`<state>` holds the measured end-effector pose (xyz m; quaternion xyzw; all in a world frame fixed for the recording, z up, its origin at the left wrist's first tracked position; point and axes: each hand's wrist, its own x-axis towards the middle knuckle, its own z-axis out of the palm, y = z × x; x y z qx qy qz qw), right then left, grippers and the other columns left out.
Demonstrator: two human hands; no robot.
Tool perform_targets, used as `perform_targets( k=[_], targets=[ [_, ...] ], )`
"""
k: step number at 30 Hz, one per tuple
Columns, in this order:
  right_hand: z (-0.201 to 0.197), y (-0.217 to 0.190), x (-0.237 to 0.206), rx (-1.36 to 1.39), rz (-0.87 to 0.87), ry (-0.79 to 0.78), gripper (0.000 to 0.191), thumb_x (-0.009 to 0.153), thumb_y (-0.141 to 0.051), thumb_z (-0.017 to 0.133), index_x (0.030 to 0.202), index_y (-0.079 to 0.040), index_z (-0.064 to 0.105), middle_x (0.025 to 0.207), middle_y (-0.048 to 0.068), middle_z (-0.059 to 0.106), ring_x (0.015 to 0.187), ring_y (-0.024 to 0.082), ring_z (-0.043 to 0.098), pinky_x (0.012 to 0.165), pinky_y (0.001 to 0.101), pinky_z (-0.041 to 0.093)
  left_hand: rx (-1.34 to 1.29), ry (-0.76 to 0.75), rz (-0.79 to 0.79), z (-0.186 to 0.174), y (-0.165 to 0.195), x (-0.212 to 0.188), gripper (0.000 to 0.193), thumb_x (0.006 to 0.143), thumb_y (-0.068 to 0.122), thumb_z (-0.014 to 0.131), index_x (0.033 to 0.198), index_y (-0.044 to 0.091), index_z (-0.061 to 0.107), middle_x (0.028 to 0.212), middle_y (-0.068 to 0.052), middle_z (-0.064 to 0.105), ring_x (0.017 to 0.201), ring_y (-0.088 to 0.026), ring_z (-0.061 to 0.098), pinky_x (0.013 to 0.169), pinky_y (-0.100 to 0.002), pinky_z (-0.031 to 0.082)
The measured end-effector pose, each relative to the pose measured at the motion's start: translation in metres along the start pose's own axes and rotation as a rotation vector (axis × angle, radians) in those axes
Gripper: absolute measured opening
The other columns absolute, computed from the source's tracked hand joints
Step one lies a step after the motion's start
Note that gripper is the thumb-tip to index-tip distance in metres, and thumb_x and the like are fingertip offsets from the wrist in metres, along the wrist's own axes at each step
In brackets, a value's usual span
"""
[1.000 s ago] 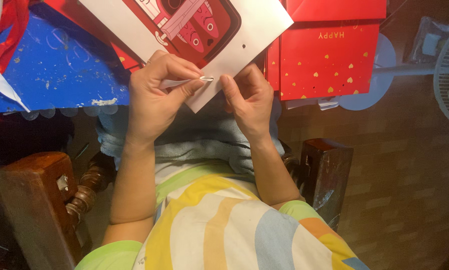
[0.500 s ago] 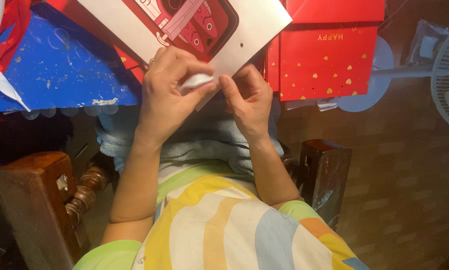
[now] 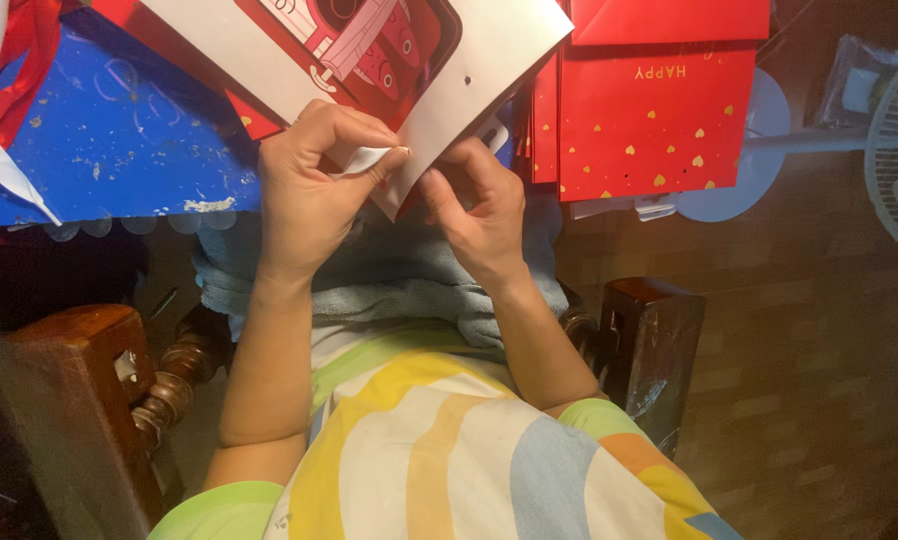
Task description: The person assembles small red Valentine's Day gift boxes by folding flaps, inserting white plastic clips, and attaching red ribbons. They handle multiple boxes one at a time, stacking completed units on the lap.
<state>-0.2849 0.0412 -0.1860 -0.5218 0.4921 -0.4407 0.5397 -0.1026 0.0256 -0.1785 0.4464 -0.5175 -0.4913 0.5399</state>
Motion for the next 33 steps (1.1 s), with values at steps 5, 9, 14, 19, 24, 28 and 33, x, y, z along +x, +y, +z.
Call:
perform_targets(
  k=[5,9,14,19,24,28,33],
  targets=[
    [0.002,0.005,0.000,0.059,-0.043,0.009,0.007,0.104,0.004,0.066,0.109,0.000,0.063,0.102,0.004,0.073,0.094,0.008,0.067,0.083,0.0247,0.054,-0.001,0.000,-0.019,-0.004,-0.001,-0.001,0.016,0.095,-0.002,0.083,0.101,0.002,0.070,0.104,-0.005,0.070,0.094,-0.010,0.068,0.082,-0.025,0.057],
    [0.002,0.011,0.002,0.143,-0.043,-0.003,0.014,0.100,0.004,0.065,0.113,-0.001,0.061,0.110,0.003,0.072,0.104,0.008,0.068,0.094,0.0269,0.056,-0.015,0.019,-0.033,-0.001,0.000,-0.001,0.014,0.095,-0.001,0.083,0.103,0.001,0.071,0.104,-0.005,0.069,0.093,-0.009,0.067,0.081,-0.024,0.057],
    [0.001,0.021,0.001,0.144,-0.037,0.011,0.014,0.101,0.006,0.065,0.113,0.000,0.062,0.110,0.003,0.072,0.104,0.009,0.068,0.094,0.0272,0.055,-0.029,0.016,-0.033,-0.002,0.000,-0.002,0.014,0.095,-0.001,0.083,0.103,0.001,0.072,0.103,-0.005,0.070,0.088,-0.009,0.067,0.077,-0.024,0.057],
    [-0.004,0.029,0.002,0.183,-0.026,0.011,0.014,0.102,0.002,0.068,0.115,0.002,0.063,0.110,0.004,0.073,0.101,0.009,0.068,0.091,0.0267,0.055,-0.049,0.007,-0.012,-0.003,-0.002,-0.002,0.013,0.096,-0.002,0.083,0.105,0.001,0.074,0.105,-0.007,0.070,0.089,-0.009,0.066,0.078,-0.024,0.056],
    [-0.004,0.032,0.005,0.210,-0.025,0.031,0.022,0.102,-0.004,0.070,0.122,0.002,0.063,0.112,0.004,0.073,0.100,0.008,0.068,0.088,0.0249,0.055,-0.140,-0.002,-0.062,-0.003,-0.004,-0.002,0.012,0.100,-0.001,0.078,0.106,0.000,0.068,0.106,-0.007,0.073,0.094,-0.009,0.069,0.084,-0.024,0.057],
    [-0.002,0.029,0.006,0.205,-0.020,0.048,0.023,0.103,-0.006,0.071,0.123,0.001,0.063,0.111,0.003,0.072,0.096,0.007,0.066,0.080,0.0228,0.053,-0.169,-0.012,-0.101,-0.003,-0.006,-0.001,0.010,0.103,0.000,0.075,0.106,0.000,0.065,0.106,-0.008,0.076,0.094,-0.008,0.070,0.084,-0.024,0.058],
    [-0.003,0.014,0.002,0.251,-0.058,0.204,0.017,0.106,-0.009,0.066,0.120,-0.004,0.058,0.093,0.000,0.062,0.067,0.003,0.050,0.055,0.0196,0.040,-0.303,0.029,-0.104,-0.007,-0.005,-0.001,0.012,0.103,0.002,0.073,0.105,0.003,0.062,0.100,-0.006,0.074,0.090,-0.007,0.070,0.081,-0.022,0.056]
  ],
)
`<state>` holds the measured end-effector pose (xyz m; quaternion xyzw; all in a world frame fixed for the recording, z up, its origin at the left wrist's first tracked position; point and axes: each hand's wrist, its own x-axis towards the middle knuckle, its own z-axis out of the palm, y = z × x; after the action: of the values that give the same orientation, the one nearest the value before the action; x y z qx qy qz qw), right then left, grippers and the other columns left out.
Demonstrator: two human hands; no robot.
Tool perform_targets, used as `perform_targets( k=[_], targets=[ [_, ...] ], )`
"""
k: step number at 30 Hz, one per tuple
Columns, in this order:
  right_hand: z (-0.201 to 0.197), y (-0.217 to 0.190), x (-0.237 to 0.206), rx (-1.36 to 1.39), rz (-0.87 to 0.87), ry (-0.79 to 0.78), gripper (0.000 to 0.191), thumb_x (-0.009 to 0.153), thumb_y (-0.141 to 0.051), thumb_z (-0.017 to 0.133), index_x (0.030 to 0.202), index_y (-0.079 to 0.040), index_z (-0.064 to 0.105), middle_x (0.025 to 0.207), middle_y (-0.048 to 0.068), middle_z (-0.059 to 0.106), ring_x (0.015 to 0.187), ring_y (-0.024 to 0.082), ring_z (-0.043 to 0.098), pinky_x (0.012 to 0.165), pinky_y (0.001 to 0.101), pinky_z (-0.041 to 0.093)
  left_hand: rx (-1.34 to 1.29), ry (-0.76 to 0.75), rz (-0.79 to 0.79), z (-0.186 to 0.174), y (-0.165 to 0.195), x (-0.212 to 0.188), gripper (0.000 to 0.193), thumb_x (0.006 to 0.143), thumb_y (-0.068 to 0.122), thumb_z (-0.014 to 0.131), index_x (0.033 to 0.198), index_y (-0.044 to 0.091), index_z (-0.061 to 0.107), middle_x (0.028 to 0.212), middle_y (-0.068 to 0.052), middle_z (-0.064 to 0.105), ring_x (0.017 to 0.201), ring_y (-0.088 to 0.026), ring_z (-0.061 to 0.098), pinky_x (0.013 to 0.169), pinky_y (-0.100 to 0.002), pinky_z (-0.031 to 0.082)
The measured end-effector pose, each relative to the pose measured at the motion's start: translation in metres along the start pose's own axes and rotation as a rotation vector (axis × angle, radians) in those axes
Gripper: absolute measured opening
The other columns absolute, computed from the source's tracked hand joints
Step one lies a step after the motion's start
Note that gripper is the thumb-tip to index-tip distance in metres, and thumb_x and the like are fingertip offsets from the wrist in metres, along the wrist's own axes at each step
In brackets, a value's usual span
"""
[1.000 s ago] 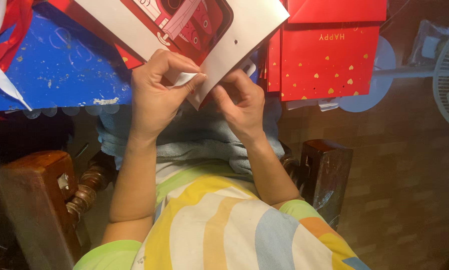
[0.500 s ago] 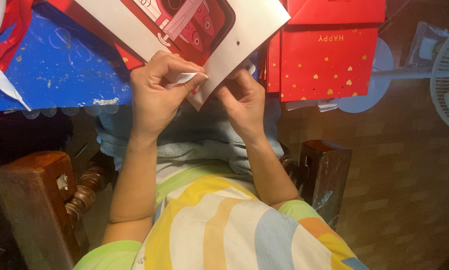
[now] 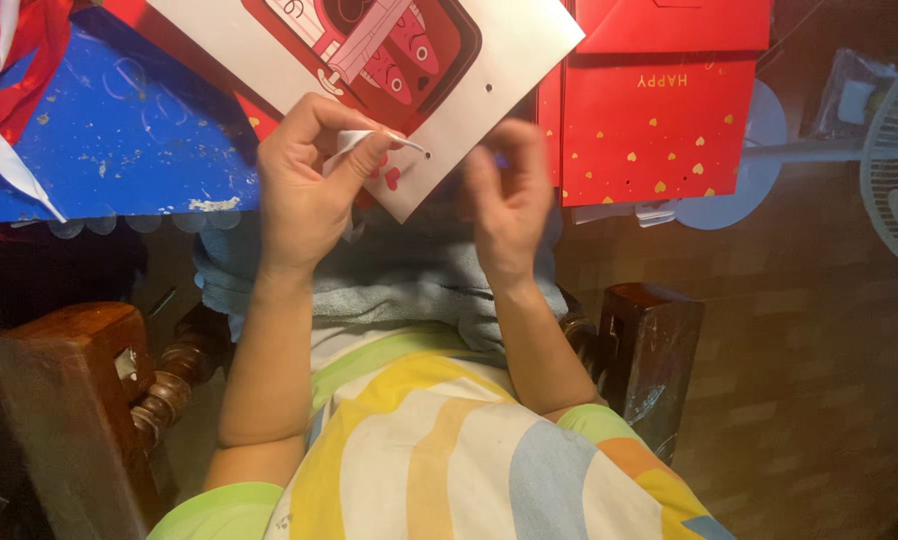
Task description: The person assembles small red Valentine's Day gift boxes by folding flaps, inserting white plastic clips, and attaching red ribbons. They handle multiple boxes one at a time, stacking completed units on the lap.
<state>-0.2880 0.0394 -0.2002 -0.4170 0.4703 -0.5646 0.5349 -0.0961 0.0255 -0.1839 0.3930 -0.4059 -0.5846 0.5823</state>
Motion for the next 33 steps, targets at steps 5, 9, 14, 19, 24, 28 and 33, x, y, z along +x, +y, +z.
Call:
perform_targets(
  k=[5,9,14,19,24,28,33],
  targets=[
    [0.003,-0.020,-0.008,-0.139,-0.338,0.089,0.015,0.110,-0.008,0.062,0.124,-0.005,0.061,0.104,0.004,0.061,0.064,0.005,0.053,0.051,0.0186,0.043,0.129,0.037,-0.018,0.005,0.011,-0.009,0.011,0.100,0.002,0.078,0.102,0.001,0.067,0.091,-0.002,0.069,0.074,-0.002,0.060,0.066,-0.019,0.046],
    [0.015,-0.028,-0.016,-0.373,-0.334,-0.164,0.024,0.110,-0.002,0.067,0.134,-0.002,0.064,0.097,0.006,0.065,0.078,0.010,0.061,0.068,0.0225,0.049,0.367,-0.021,0.075,0.010,0.025,-0.018,0.012,0.096,0.003,0.081,0.101,0.001,0.070,0.094,-0.003,0.070,0.078,-0.004,0.058,0.067,-0.020,0.047],
    [0.035,-0.035,-0.017,-0.447,-0.316,-0.224,0.021,0.103,0.001,0.073,0.123,0.000,0.070,0.101,0.008,0.069,0.078,0.008,0.066,0.067,0.0213,0.052,0.368,-0.046,0.048,0.002,0.046,-0.025,0.012,0.098,0.006,0.080,0.103,0.002,0.070,0.097,-0.003,0.074,0.089,-0.004,0.069,0.075,-0.019,0.053],
    [0.045,-0.046,-0.012,-0.458,-0.313,-0.330,0.027,0.095,0.005,0.075,0.122,-0.001,0.070,0.093,0.005,0.067,0.076,0.009,0.060,0.063,0.0217,0.046,0.345,-0.058,0.024,-0.008,0.059,-0.029,0.012,0.097,0.008,0.079,0.103,0.002,0.070,0.097,-0.003,0.077,0.089,-0.004,0.071,0.075,-0.019,0.056],
    [0.053,-0.053,-0.011,-0.550,-0.351,-0.358,0.022,0.095,0.005,0.077,0.115,-0.004,0.073,0.090,0.005,0.066,0.068,0.007,0.057,0.061,0.0213,0.043,0.299,-0.082,0.014,-0.017,0.065,-0.035,0.019,0.098,0.008,0.078,0.113,0.001,0.068,0.098,-0.003,0.074,0.093,-0.003,0.066,0.075,-0.018,0.053],
    [0.058,-0.060,-0.005,-0.600,-0.385,-0.335,0.022,0.096,0.006,0.076,0.116,-0.004,0.073,0.092,0.005,0.066,0.071,0.008,0.057,0.061,0.0218,0.043,0.281,-0.041,0.040,-0.028,0.071,-0.041,0.030,0.098,0.012,0.080,0.122,0.002,0.065,0.086,0.000,0.065,0.076,-0.002,0.051,0.068,-0.018,0.042],
    [0.074,-0.071,0.008,-0.672,-0.429,-0.341,0.018,0.099,0.005,0.073,0.116,-0.002,0.073,0.088,0.005,0.068,0.074,0.009,0.064,0.066,0.0228,0.048,0.189,0.098,0.081,-0.041,0.085,-0.051,0.020,0.110,0.016,0.072,0.123,0.003,0.064,0.088,0.004,0.063,0.078,0.000,0.055,0.071,-0.016,0.044]
  ],
)
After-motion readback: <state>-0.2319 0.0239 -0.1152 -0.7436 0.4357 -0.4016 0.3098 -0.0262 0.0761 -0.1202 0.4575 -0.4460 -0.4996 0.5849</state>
